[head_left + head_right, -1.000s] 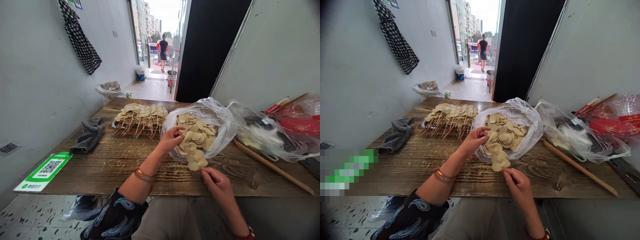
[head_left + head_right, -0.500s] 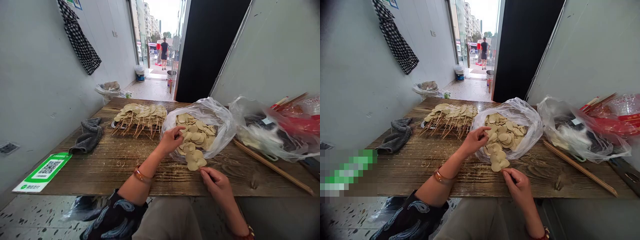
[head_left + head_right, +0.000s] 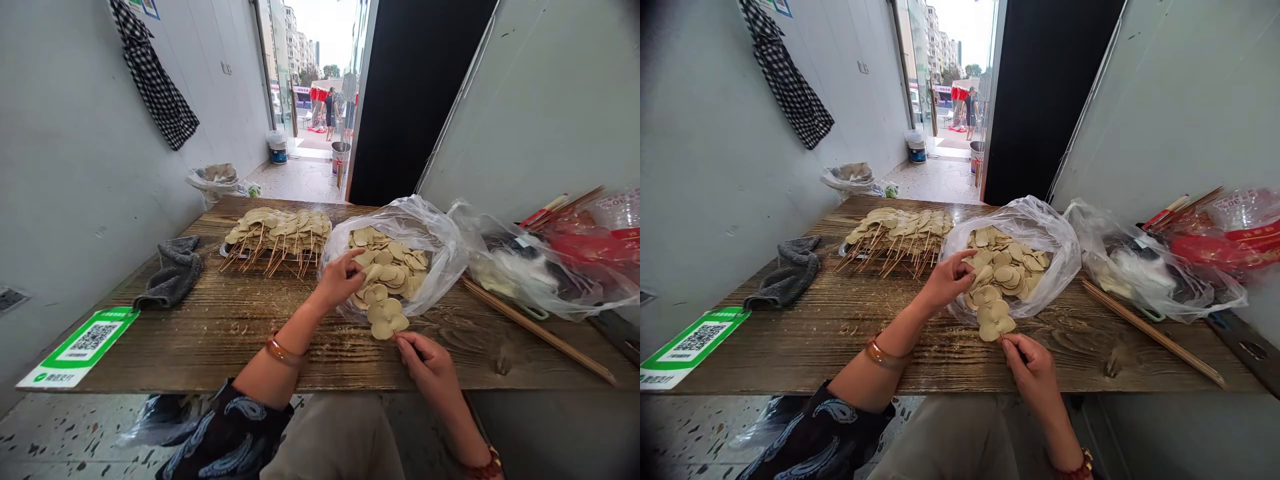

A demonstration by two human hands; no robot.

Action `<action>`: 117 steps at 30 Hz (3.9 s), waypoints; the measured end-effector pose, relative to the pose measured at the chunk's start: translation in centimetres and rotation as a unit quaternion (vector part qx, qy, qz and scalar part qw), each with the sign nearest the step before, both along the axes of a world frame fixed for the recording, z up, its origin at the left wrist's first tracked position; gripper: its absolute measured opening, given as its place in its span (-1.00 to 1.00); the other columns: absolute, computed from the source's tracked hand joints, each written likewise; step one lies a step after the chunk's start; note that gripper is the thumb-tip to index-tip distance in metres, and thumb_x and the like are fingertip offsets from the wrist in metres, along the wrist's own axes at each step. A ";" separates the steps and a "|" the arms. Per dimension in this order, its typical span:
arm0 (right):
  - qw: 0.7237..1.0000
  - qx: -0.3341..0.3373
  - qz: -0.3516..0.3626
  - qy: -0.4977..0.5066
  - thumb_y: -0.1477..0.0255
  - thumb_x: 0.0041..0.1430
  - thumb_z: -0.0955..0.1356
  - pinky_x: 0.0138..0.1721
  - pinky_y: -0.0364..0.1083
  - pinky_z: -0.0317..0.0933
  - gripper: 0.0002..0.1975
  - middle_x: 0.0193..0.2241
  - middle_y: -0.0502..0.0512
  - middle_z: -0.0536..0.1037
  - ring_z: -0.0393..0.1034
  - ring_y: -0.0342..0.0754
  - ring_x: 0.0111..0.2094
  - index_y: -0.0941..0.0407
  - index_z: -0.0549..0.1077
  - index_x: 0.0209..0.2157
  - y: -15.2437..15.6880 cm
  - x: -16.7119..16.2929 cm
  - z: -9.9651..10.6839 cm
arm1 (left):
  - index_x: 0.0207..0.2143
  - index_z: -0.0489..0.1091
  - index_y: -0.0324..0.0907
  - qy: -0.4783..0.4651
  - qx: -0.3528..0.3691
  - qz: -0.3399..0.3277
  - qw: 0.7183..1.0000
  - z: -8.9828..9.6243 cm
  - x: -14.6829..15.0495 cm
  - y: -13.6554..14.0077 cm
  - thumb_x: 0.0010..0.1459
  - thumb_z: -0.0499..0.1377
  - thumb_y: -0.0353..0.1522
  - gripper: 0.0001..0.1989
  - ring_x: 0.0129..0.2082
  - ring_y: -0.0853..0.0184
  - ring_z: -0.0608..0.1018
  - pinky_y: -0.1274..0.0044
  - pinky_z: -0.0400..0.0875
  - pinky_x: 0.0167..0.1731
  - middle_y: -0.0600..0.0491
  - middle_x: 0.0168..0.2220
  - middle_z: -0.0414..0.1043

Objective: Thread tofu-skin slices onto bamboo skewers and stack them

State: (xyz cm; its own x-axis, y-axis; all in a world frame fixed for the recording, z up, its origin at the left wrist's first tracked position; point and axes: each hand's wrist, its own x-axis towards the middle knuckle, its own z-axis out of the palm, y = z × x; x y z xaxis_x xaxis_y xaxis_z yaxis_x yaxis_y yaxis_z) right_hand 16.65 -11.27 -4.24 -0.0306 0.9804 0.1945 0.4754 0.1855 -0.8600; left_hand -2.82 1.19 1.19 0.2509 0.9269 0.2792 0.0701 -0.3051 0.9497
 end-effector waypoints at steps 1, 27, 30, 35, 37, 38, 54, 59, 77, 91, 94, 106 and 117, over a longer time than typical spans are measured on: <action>1.000 -0.003 0.001 0.002 0.24 0.22 0.24 -0.63 -0.21 0.08 -0.66 -0.60 0.01 0.35 0.23 -0.16 -0.60 0.17 0.54 -0.27 0.0 0.0 0.0 | 0.09 0.22 -0.33 -0.010 -0.012 0.000 1.000 0.1 0.0 0.0 -0.06 0.16 -0.44 -0.41 -0.58 0.53 0.29 0.65 0.19 -0.50 0.16 -0.54 0.35; 0.986 -0.076 -0.022 0.150 0.17 0.17 0.28 -0.65 -0.22 0.01 -0.62 -0.63 -0.08 0.27 0.10 -0.24 -0.67 0.20 0.50 -0.22 0.3 0.0 -0.8 | -0.17 0.43 -0.29 -0.222 -0.227 -0.058 0.946 -0.1 0.9 -0.9 -0.11 0.29 -0.12 -0.49 -0.52 0.50 0.38 0.64 0.25 -0.53 0.05 -0.44 0.40; 0.982 -0.084 -0.027 0.169 0.16 0.15 0.30 -0.67 -0.22 -0.01 -0.61 -0.64 -0.08 0.26 0.09 -0.25 -0.68 0.21 0.51 -0.23 0.4 -0.2 -0.6 | -0.25 0.46 -0.29 -0.248 -0.257 -0.099 0.929 -0.3 1.0 -1.1 -0.14 0.31 -0.11 -0.52 -0.44 0.44 0.44 0.63 0.31 -0.49 0.00 -0.38 0.44; 0.979 -0.091 -0.018 0.180 0.15 0.14 0.30 -0.68 -0.23 -0.05 -0.60 -0.66 -0.10 0.23 0.05 -0.25 -0.69 0.20 0.51 -0.24 0.7 -0.7 0.0 | -0.36 0.45 -0.28 -0.278 -0.273 -0.130 0.912 -0.4 1.0 -1.2 -0.21 0.38 -0.23 -0.62 -0.53 0.50 0.41 0.63 0.28 -0.50 0.08 -0.47 0.40; 0.981 -0.088 -0.010 0.174 0.15 0.15 0.29 -0.67 -0.22 -0.04 -0.60 -0.67 -0.10 0.22 0.05 -0.24 -0.69 0.20 0.51 -0.25 0.8 -1.1 0.2 | -0.37 0.44 -0.27 -0.293 -0.278 -0.122 0.907 -0.3 0.9 -1.2 -0.25 0.40 -0.27 -0.62 -0.54 0.50 0.41 0.63 0.27 -0.49 0.10 -0.49 0.40; 0.982 -0.086 -0.009 0.170 0.15 0.15 0.29 -0.67 -0.22 -0.04 -0.61 -0.67 -0.10 0.23 0.06 -0.24 -0.68 0.20 0.52 -0.25 0.9 -1.4 0.3 | -0.38 0.43 -0.27 -0.303 -0.278 -0.112 0.905 -0.3 0.9 -1.2 -0.27 0.41 -0.29 -0.62 -0.53 0.50 0.41 0.62 0.27 -0.48 0.11 -0.49 0.41; 0.995 -0.041 -0.021 0.089 0.19 0.16 0.28 -0.68 -0.23 0.06 -0.63 -0.64 -0.01 0.35 0.15 -0.20 -0.67 0.17 0.56 -0.25 1.1 -2.3 0.3 | -0.20 0.42 -0.26 -0.328 -0.270 -0.063 0.903 0.1 0.9 -1.0 -0.24 0.39 -0.34 -0.52 -0.40 0.37 0.54 0.58 0.38 -0.40 0.00 -0.40 0.54; 0.998 -0.003 -0.024 0.060 0.22 0.17 0.28 -0.68 -0.22 0.08 -0.67 -0.66 0.00 0.35 0.20 -0.18 -0.66 0.14 0.57 -0.28 1.1 -2.4 0.4 | -0.27 0.46 -0.29 -0.308 -0.262 -0.056 0.913 -0.1 1.0 -0.9 -0.21 0.39 -0.31 -0.60 -0.44 0.37 0.54 0.57 0.40 -0.41 -0.02 -0.42 0.54; 0.995 -0.011 -0.035 0.088 0.21 0.17 0.27 -0.67 -0.23 0.06 -0.65 -0.64 -0.01 0.34 0.17 -0.20 -0.65 0.18 0.56 -0.29 1.4 -2.3 0.4 | -0.31 0.47 -0.30 -0.256 -0.276 -0.053 0.925 -0.4 1.9 -1.3 -0.22 0.39 -0.25 -0.59 -0.50 0.40 0.51 0.61 0.37 -0.50 -0.03 -0.43 0.52; 0.978 -0.036 -0.067 0.192 0.20 0.16 0.29 -0.65 -0.23 0.06 -0.63 -0.66 -0.08 0.29 0.13 -0.23 -0.68 0.20 0.53 -0.25 1.3 -2.5 0.4 | -0.26 0.49 -0.32 -0.260 -0.331 -0.187 0.888 -0.8 3.1 -2.5 -0.22 0.40 -0.30 -0.58 -0.41 0.34 0.55 0.55 0.42 -0.34 -0.08 -0.35 0.55; 0.984 -0.028 -0.062 0.167 0.21 0.16 0.29 -0.63 -0.22 0.08 -0.65 -0.64 -0.07 0.32 0.16 -0.22 -0.67 0.19 0.53 -0.26 1.5 -2.6 0.5 | -0.30 0.51 -0.32 -0.276 -0.316 -0.152 0.895 -0.6 3.5 -2.7 -0.25 0.41 -0.33 -0.60 -0.41 0.33 0.56 0.55 0.42 -0.34 -0.07 -0.36 0.56; 0.993 -0.011 -0.060 0.105 0.23 0.18 0.26 -0.62 -0.21 0.07 -0.66 -0.63 -0.04 0.35 0.14 -0.22 -0.68 0.18 0.54 -0.28 1.7 -2.7 0.6 | -0.36 0.50 -0.33 -0.260 -0.277 -0.089 0.921 -0.8 3.7 -2.9 -0.26 0.41 -0.29 -0.62 -0.49 0.37 0.53 0.57 0.40 -0.42 -0.03 -0.45 0.54; 0.992 -0.014 -0.064 0.110 0.22 0.18 0.26 -0.65 -0.22 0.02 -0.62 -0.56 0.05 0.44 0.19 -0.20 -0.64 0.21 0.53 -0.20 1.4 -2.4 0.2 | -0.22 0.47 -0.29 -0.330 -0.292 -0.086 0.893 -0.6 3.2 -2.2 -0.12 0.35 -0.29 -0.62 -0.33 0.27 0.57 0.51 0.46 -0.33 -0.08 -0.30 0.55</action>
